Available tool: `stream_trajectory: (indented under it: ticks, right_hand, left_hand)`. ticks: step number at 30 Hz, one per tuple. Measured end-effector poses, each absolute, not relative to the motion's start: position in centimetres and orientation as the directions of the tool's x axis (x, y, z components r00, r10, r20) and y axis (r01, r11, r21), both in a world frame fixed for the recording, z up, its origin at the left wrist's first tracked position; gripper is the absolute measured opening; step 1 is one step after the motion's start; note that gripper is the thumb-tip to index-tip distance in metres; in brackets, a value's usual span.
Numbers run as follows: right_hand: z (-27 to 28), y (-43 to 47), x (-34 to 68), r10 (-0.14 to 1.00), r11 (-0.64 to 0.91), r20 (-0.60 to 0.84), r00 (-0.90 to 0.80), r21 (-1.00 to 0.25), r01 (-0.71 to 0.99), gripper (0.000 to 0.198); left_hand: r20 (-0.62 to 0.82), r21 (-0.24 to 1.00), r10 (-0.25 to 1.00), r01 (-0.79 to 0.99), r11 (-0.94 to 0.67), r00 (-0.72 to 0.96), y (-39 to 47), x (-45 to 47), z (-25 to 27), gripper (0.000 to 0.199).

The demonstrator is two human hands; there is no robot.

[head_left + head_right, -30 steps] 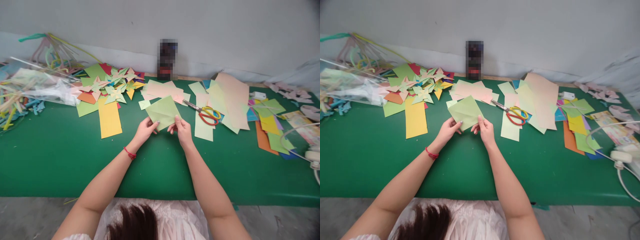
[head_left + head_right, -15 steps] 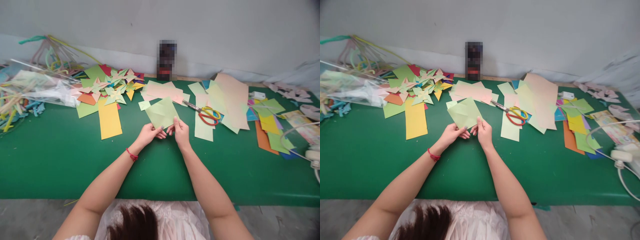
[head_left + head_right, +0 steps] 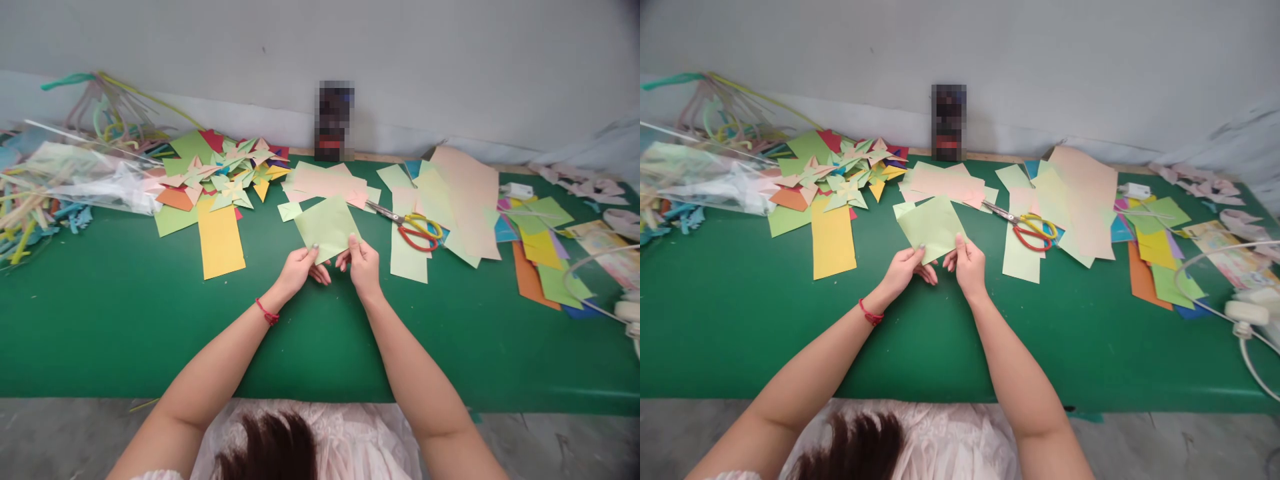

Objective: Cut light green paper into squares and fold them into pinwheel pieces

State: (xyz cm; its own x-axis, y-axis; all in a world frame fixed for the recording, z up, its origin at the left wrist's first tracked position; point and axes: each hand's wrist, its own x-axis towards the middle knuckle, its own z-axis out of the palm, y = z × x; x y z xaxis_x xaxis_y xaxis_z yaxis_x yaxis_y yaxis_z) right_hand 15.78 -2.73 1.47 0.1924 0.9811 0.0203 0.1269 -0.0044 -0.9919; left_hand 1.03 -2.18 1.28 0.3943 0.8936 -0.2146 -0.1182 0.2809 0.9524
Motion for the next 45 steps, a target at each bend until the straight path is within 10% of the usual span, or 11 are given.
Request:
stream_trajectory:
  ticks: [20,27,37,45]
  right_hand:
    - [2.2,-2.9,16.6,0.990,0.011,0.042,0.138,-0.976,0.216,0.046]
    - [1.1,-2.6,15.8,0.985,-0.169,-0.166,-0.039,-0.982,-0.085,0.048]
    - [1.3,-3.6,15.1,0.993,0.012,-0.033,-0.117,-0.932,0.363,0.052]
    - [2.2,-3.7,15.0,0.980,-0.024,-0.089,-0.180,-0.942,0.334,0.054]
  left_hand:
    - [-0.157,0.980,0.975,-0.099,0.174,0.158,-1.8,0.8,1.5,0.035]
    - [-0.122,0.986,0.988,-0.101,0.132,0.096,-2.0,1.0,1.5,0.034]
    - [-0.068,0.996,0.994,0.066,0.063,0.087,-2.5,1.0,1.4,0.037]
    - [0.027,0.998,0.988,-0.050,-0.035,-0.151,-0.9,-0.6,1.2,0.029]
